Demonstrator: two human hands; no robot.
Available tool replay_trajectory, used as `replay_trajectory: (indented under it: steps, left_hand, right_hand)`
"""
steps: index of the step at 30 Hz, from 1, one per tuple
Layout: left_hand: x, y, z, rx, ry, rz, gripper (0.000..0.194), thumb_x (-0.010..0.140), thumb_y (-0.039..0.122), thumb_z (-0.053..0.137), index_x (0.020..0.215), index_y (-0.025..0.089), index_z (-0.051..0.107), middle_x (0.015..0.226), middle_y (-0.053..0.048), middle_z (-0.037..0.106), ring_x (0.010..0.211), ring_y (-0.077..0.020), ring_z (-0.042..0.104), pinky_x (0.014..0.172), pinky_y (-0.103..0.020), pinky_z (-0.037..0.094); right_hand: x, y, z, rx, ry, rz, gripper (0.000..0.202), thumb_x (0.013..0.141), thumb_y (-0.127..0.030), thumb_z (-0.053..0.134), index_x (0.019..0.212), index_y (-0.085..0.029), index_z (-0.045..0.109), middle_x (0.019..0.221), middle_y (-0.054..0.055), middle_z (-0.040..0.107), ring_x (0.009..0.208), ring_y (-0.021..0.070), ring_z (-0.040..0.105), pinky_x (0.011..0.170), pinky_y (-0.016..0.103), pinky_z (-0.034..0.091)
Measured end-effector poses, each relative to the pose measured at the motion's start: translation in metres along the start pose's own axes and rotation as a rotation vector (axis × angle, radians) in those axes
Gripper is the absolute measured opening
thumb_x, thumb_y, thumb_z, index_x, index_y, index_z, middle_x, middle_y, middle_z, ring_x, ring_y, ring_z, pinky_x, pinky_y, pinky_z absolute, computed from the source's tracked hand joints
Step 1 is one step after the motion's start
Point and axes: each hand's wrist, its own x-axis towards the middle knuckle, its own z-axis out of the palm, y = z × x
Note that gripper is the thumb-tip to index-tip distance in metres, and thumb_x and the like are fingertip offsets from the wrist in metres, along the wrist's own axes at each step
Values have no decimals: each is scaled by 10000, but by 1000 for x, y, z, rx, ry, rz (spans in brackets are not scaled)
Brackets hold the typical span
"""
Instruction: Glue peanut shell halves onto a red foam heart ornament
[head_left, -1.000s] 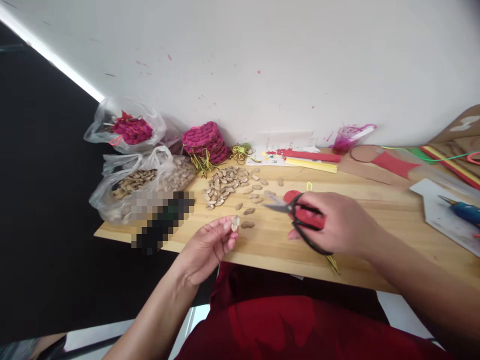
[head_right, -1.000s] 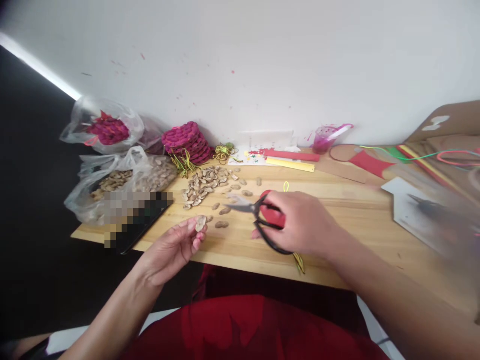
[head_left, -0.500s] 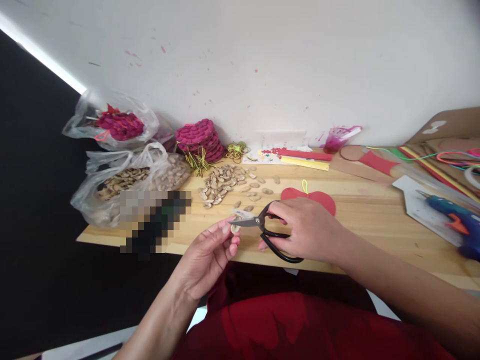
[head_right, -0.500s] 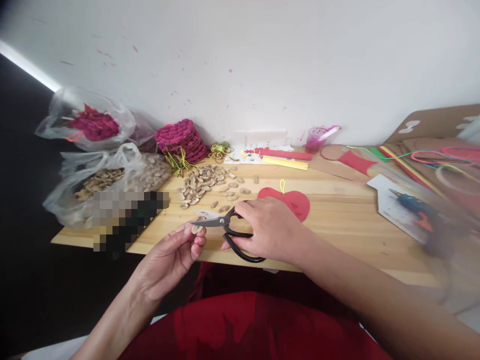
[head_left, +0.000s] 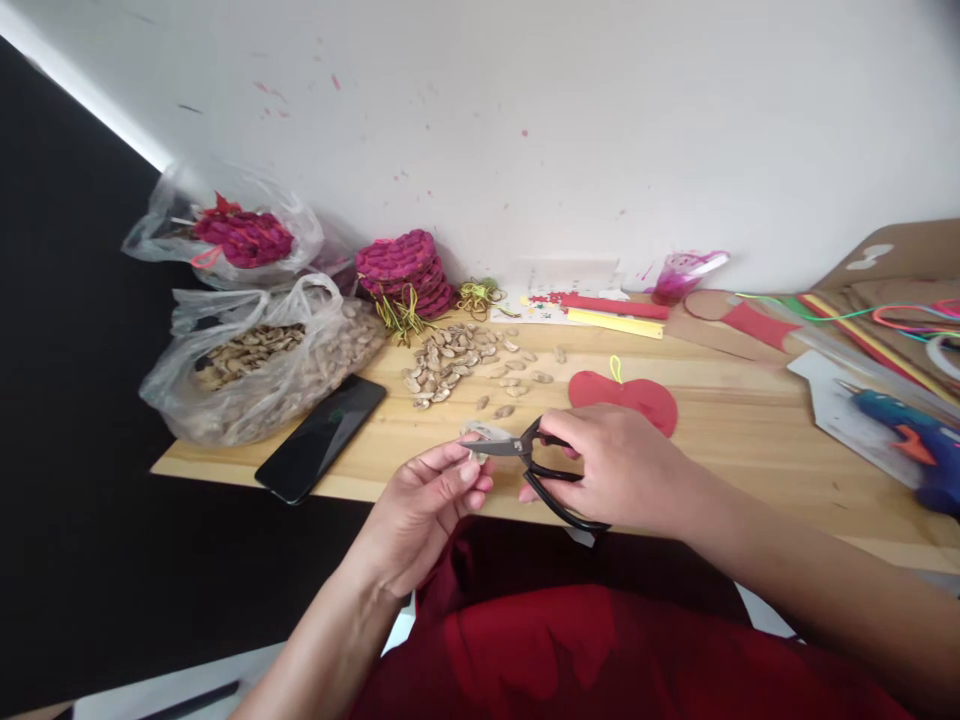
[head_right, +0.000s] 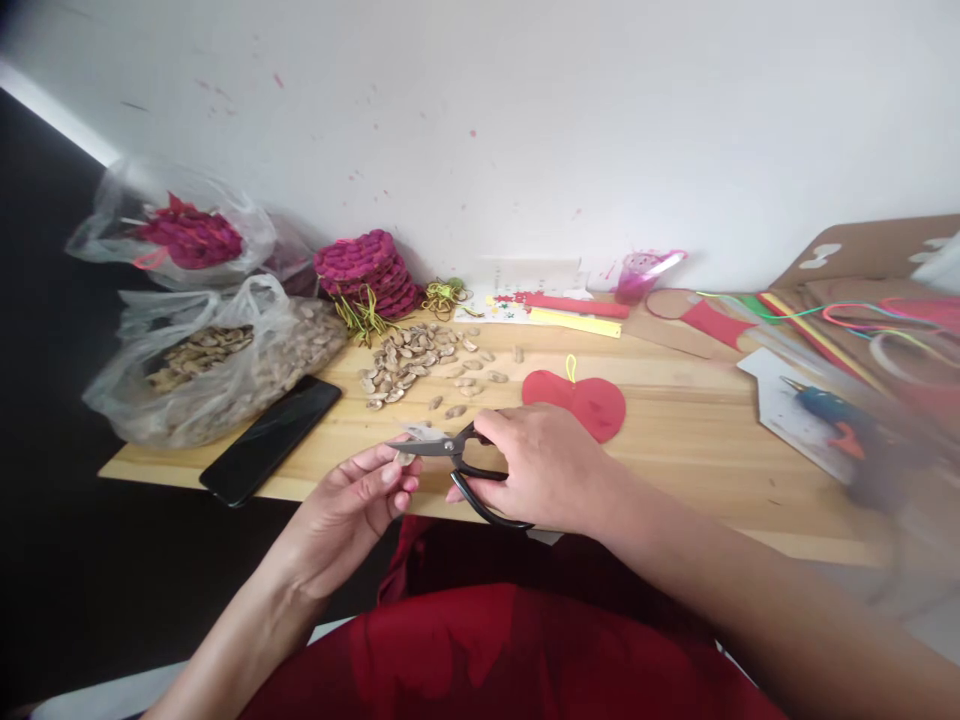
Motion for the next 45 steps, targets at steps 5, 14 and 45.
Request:
replay_trajectory:
  steps: [5, 14, 45]
  left_hand:
    - [-2, 5, -6, -24, -45, -63, 191, 694, 147, 881, 821, 86, 751, 813, -73, 731, 673, -87, 654, 618, -158, 565]
    - [0, 6, -11, -50, -61, -60, 173, 719, 149, 864, 855, 103, 768, 804, -61, 720, 670, -77, 639, 630, -150, 559]
    - [18, 31, -37, 76, -116, -138, 230, 732, 243, 861, 805, 67, 733, 725, -31, 594, 621, -53, 529, 556, -119, 480]
  right_hand:
    - [0, -2, 0, 35, -25, 13, 357, 828, -552, 658, 822, -202, 590, 688, -4, 639, 641, 153, 587, 569, 268, 328]
    - [4, -2, 1, 31, -105, 60, 439, 804, -623, 645, 731, -217, 494, 636, -21, 618, 558, 127, 529, 523, 267, 256]
    - [54, 16, -3, 30, -298, -82, 510, 782, -667, 660, 630, -206, 503, 560, -52, 558, 516, 95, 430, 530, 253, 257]
